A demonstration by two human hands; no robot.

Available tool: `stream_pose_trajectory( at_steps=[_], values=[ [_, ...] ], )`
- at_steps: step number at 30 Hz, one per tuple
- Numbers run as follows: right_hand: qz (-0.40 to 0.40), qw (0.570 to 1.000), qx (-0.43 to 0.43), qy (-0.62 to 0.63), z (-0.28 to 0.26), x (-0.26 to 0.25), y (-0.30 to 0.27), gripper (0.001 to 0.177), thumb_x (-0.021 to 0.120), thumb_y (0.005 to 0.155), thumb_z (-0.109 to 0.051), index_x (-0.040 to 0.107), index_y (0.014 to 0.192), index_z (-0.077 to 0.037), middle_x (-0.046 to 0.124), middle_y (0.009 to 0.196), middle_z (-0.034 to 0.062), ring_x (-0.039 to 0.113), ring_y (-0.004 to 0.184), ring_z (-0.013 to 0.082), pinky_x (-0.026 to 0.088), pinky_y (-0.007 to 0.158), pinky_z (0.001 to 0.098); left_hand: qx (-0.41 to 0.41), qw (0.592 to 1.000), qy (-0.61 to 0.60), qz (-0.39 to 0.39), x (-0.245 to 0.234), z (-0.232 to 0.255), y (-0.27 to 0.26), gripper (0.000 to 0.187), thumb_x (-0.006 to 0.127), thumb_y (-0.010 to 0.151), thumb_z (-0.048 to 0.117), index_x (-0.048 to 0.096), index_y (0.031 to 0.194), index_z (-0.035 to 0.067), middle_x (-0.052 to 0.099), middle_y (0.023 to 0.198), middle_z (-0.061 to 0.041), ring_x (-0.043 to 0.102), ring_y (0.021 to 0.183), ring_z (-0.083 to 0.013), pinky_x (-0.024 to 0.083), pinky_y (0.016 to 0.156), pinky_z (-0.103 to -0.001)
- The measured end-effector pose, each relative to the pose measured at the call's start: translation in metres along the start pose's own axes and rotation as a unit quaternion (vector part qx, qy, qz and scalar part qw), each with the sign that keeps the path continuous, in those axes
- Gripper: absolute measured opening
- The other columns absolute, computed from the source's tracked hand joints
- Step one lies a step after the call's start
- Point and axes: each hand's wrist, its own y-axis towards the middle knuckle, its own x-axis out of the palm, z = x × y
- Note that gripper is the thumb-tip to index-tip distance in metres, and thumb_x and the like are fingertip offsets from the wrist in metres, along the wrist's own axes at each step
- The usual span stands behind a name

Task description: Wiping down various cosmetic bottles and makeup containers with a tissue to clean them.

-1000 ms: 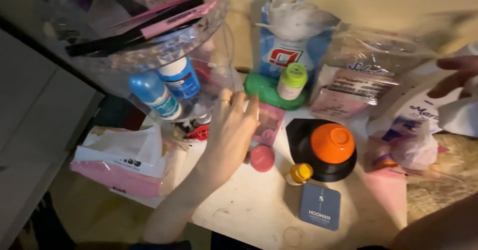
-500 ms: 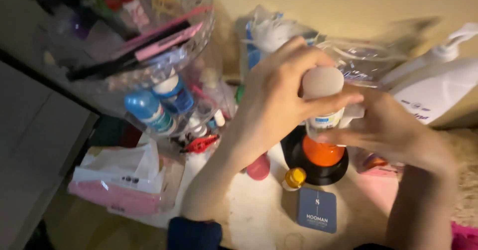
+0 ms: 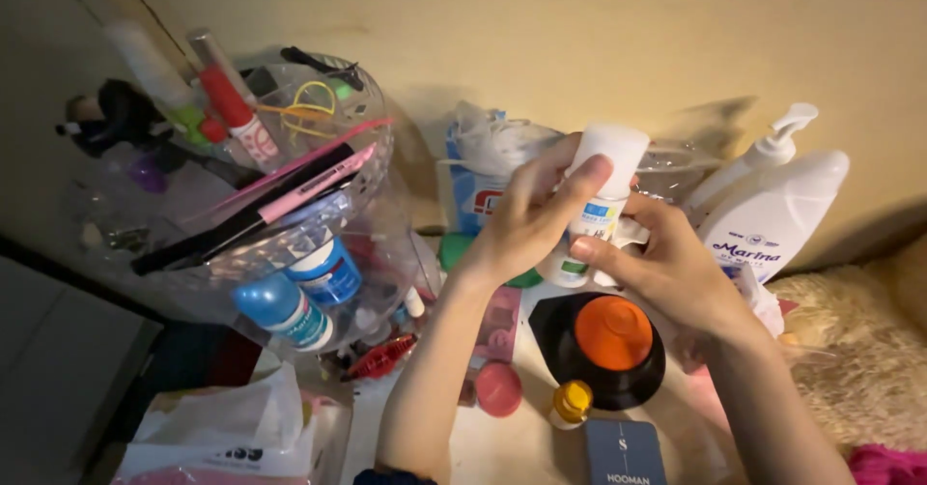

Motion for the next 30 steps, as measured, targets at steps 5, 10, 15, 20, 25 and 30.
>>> stream_pose_trajectory(
  at_steps=[5,10,15,20,25,30],
  values=[
    [0.046,0.984,-0.164,-0.045,0.014,-0.002,0.003,0.053,0.059,0.100,-0.021,0.037,0.145,-0.004,0.051,0.128,0.0078,0.059,0.102,0.0121,0.057,0.081,0.0277,-0.006,0.999,-0.034,0.033,-0.017,-0.009,0.006,0.051,0.054,0.106,0.048,0.060,0.130,0.003,0.066,0.096,-0.005,0.065,0.080,-0.0114,0.054,0.064,-0.029],
    [0.239,0.960,-0.141,0.043,0.006,0.000,-0.004,0.040,0.042,0.097,0.003,0.033,0.135,-0.007,0.044,0.123,0.0106,0.047,0.078,0.0169,0.042,0.062,0.0323,-0.066,0.997,-0.024,0.028,-0.036,0.004,0.004,0.056,0.044,0.101,0.055,0.052,0.127,0.007,0.069,0.093,-0.008,0.072,0.073,-0.0153,0.063,0.061,-0.031],
    [0.292,0.892,-0.339,-0.064,0.010,0.021,-0.001,0.047,0.051,0.098,0.017,0.034,0.136,-0.005,0.044,0.128,0.0107,0.051,0.105,0.0180,0.049,0.087,0.0350,-0.066,0.998,-0.018,-0.006,-0.038,-0.014,0.004,0.060,0.040,0.110,0.054,0.055,0.134,0.001,0.069,0.114,-0.014,0.067,0.099,-0.0208,0.056,0.087,-0.037],
    [0.347,0.741,-0.447,-0.362,-0.009,0.044,0.001,0.058,0.065,0.070,0.019,0.050,0.124,0.002,0.062,0.111,0.0170,0.060,0.106,0.0351,0.051,0.090,0.0497,-0.039,0.998,-0.037,-0.038,-0.041,-0.043,0.000,0.060,0.041,0.117,0.050,0.057,0.125,-0.008,0.059,0.119,-0.016,0.053,0.121,-0.0215,0.043,0.113,-0.041],
    [0.226,0.702,-0.531,-0.416,0.020,0.053,-0.003,0.045,0.078,0.079,-0.002,0.068,0.122,0.000,0.071,0.113,0.0176,0.065,0.099,0.0309,0.055,0.079,0.0402,-0.048,0.982,-0.181,-0.036,-0.041,-0.020,0.003,0.052,0.052,0.114,0.045,0.053,0.130,-0.004,0.061,0.110,-0.016,0.064,0.105,-0.0240,0.054,0.092,-0.041],
    [-0.109,0.813,-0.430,-0.377,0.034,0.043,-0.004,0.044,0.068,0.080,-0.011,0.074,0.119,0.010,0.075,0.105,0.0172,0.071,0.081,0.0296,0.056,0.065,0.0381,-0.077,0.989,-0.095,-0.080,-0.040,0.000,0.005,0.056,0.045,0.109,0.053,0.054,0.130,0.002,0.066,0.107,-0.012,0.069,0.090,-0.0175,0.060,0.078,-0.033]
  ],
)
